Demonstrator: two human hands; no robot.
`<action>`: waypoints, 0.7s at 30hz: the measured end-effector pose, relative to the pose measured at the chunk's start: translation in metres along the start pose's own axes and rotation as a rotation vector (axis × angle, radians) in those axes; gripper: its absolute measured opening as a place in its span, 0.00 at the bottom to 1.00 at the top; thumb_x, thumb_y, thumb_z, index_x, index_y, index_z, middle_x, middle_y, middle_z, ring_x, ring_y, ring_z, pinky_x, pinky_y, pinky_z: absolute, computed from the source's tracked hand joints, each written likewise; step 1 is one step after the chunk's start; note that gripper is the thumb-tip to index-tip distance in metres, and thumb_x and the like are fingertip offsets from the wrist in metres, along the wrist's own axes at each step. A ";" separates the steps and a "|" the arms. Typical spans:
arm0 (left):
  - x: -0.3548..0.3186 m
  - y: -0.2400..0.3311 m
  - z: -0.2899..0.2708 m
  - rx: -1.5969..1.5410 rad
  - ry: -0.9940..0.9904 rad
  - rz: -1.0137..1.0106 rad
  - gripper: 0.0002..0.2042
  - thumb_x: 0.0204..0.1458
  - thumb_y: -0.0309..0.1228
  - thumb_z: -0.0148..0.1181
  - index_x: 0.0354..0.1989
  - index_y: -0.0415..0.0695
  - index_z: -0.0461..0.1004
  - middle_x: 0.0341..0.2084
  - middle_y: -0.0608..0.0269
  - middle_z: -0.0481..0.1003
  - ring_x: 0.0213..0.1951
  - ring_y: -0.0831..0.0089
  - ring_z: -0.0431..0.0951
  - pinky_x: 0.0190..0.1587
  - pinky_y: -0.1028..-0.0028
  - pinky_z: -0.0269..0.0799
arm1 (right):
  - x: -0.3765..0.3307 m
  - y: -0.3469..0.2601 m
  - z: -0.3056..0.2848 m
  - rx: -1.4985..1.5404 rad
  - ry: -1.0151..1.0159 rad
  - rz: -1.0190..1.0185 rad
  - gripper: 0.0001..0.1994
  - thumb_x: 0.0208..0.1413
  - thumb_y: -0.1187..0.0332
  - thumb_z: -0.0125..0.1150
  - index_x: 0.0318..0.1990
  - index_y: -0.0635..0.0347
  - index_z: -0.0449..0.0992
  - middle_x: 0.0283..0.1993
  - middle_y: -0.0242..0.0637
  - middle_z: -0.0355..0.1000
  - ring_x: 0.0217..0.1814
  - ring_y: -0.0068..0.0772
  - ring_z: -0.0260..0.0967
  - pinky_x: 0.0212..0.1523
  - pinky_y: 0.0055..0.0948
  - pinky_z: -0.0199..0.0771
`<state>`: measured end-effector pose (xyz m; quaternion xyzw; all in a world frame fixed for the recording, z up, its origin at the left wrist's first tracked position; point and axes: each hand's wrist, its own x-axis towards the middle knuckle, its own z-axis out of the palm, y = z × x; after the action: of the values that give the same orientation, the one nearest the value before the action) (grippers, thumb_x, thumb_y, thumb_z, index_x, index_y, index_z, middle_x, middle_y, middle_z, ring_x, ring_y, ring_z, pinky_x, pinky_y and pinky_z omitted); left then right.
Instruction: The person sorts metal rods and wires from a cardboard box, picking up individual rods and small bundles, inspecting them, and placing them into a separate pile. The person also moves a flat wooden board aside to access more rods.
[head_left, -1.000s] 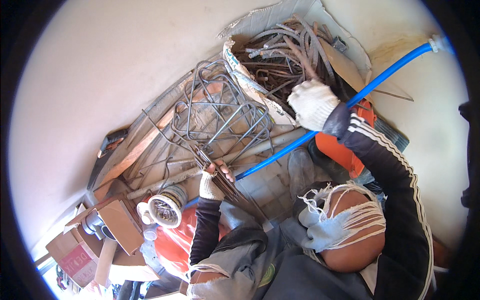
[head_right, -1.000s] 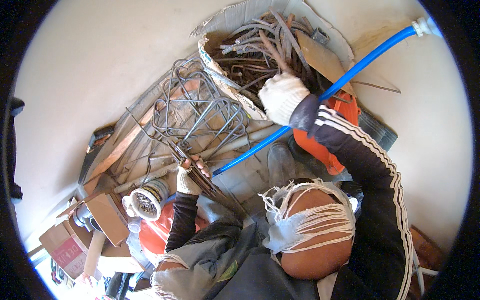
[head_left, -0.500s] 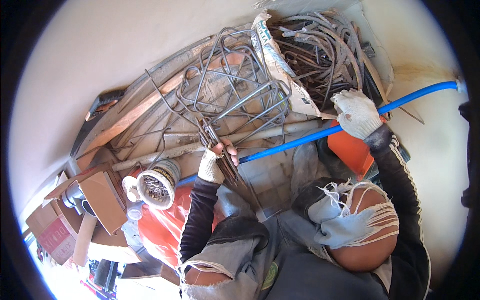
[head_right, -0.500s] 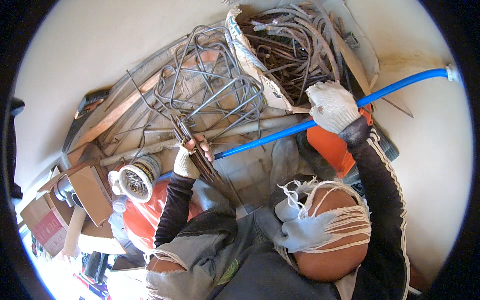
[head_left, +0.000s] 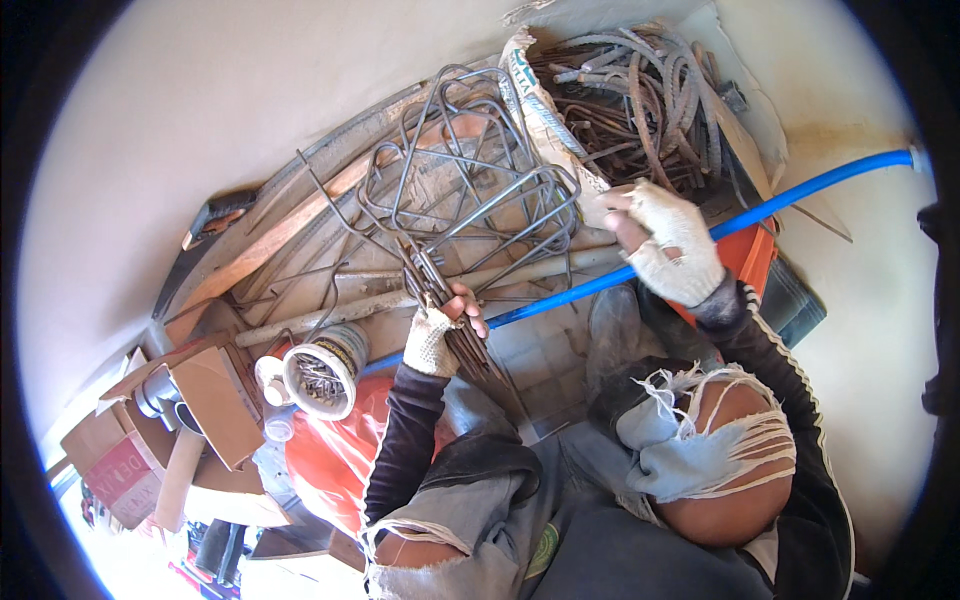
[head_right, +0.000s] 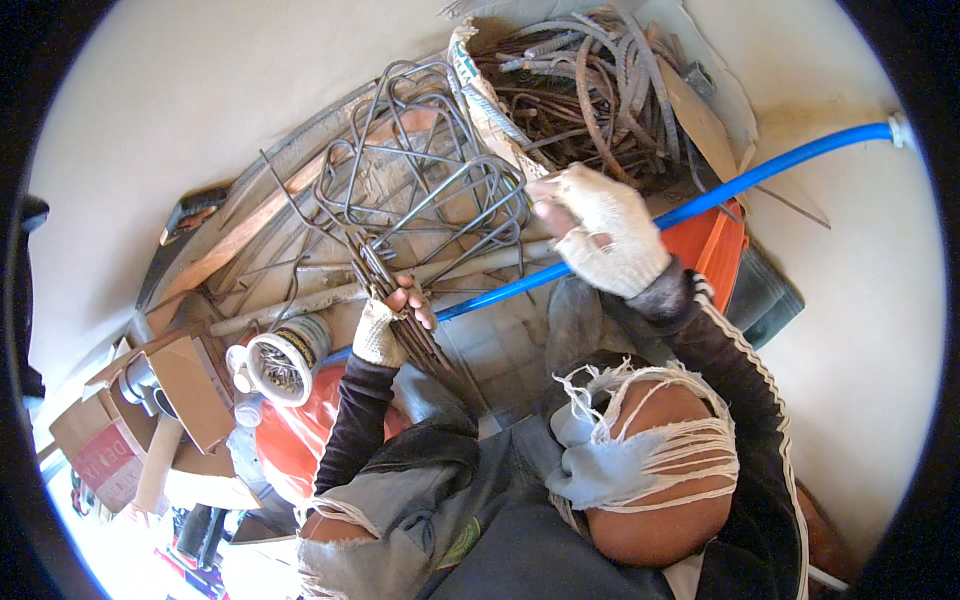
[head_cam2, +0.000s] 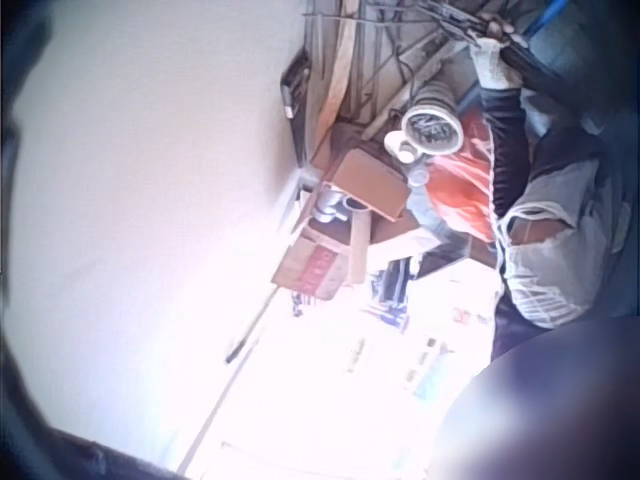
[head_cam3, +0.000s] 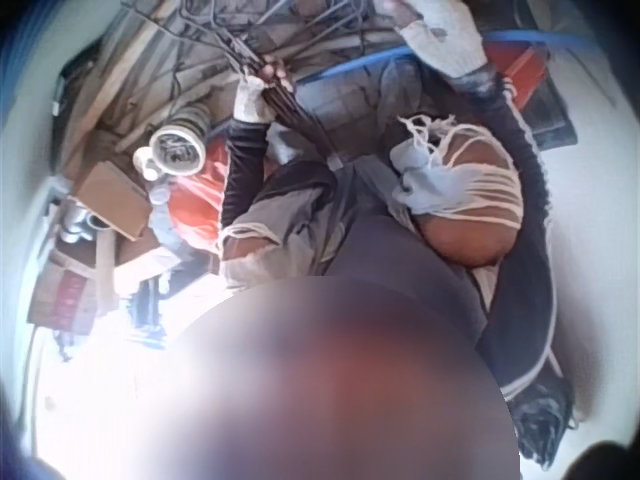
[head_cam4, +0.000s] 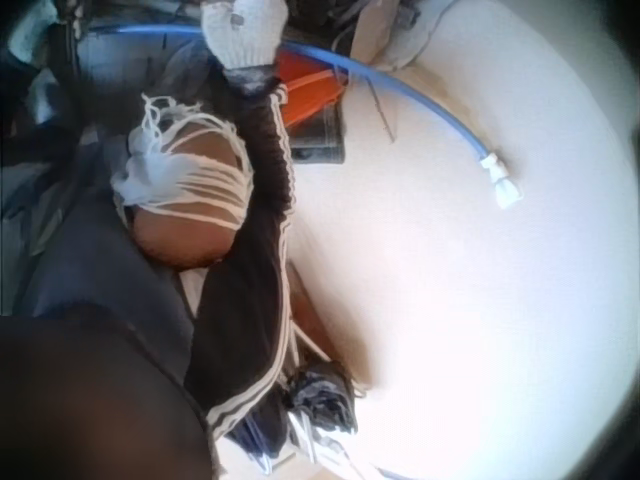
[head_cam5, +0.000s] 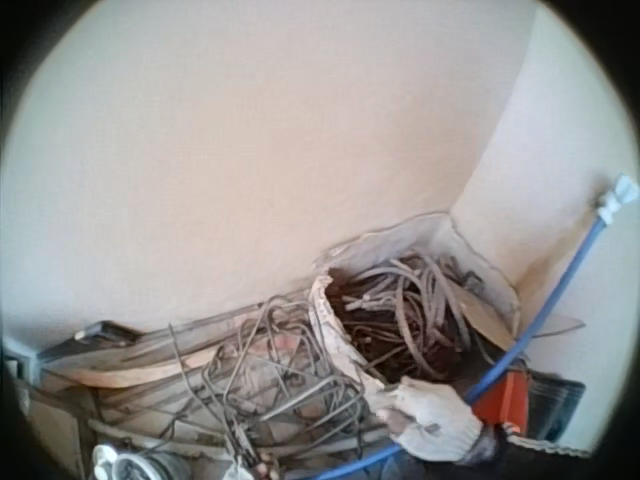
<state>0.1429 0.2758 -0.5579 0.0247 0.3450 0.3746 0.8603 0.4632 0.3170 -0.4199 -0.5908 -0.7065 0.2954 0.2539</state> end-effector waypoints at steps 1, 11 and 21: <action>-0.002 0.003 0.009 -0.003 -0.008 -0.006 0.12 0.57 0.30 0.63 0.47 0.43 0.71 0.30 0.59 0.74 0.29 0.62 0.78 0.32 0.62 0.78 | -0.002 -0.006 0.010 0.203 -0.036 0.126 0.10 0.60 0.73 0.57 0.47 0.66 0.77 0.39 0.36 0.75 0.39 0.26 0.75 0.39 0.25 0.75; -0.004 0.042 0.106 0.086 -0.021 0.070 0.18 0.61 0.36 0.58 0.56 0.43 0.69 0.41 0.57 0.78 0.41 0.61 0.80 0.46 0.60 0.79 | 0.010 -0.039 0.099 1.352 -0.372 0.796 0.26 0.64 0.41 0.52 0.53 0.55 0.75 0.43 0.28 0.74 0.43 0.22 0.74 0.41 0.29 0.79; -0.005 0.040 0.123 -0.112 -0.115 -0.025 0.30 0.66 0.55 0.42 0.61 0.39 0.67 0.52 0.46 0.75 0.51 0.54 0.77 0.57 0.54 0.72 | 0.006 -0.052 0.088 1.400 -0.447 0.530 0.34 0.60 0.47 0.63 0.65 0.59 0.61 0.54 0.37 0.73 0.46 0.28 0.76 0.44 0.32 0.81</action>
<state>0.1913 0.3278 -0.4495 -0.0063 0.2737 0.3803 0.8834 0.3643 0.3063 -0.4433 -0.3685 -0.2252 0.8353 0.3402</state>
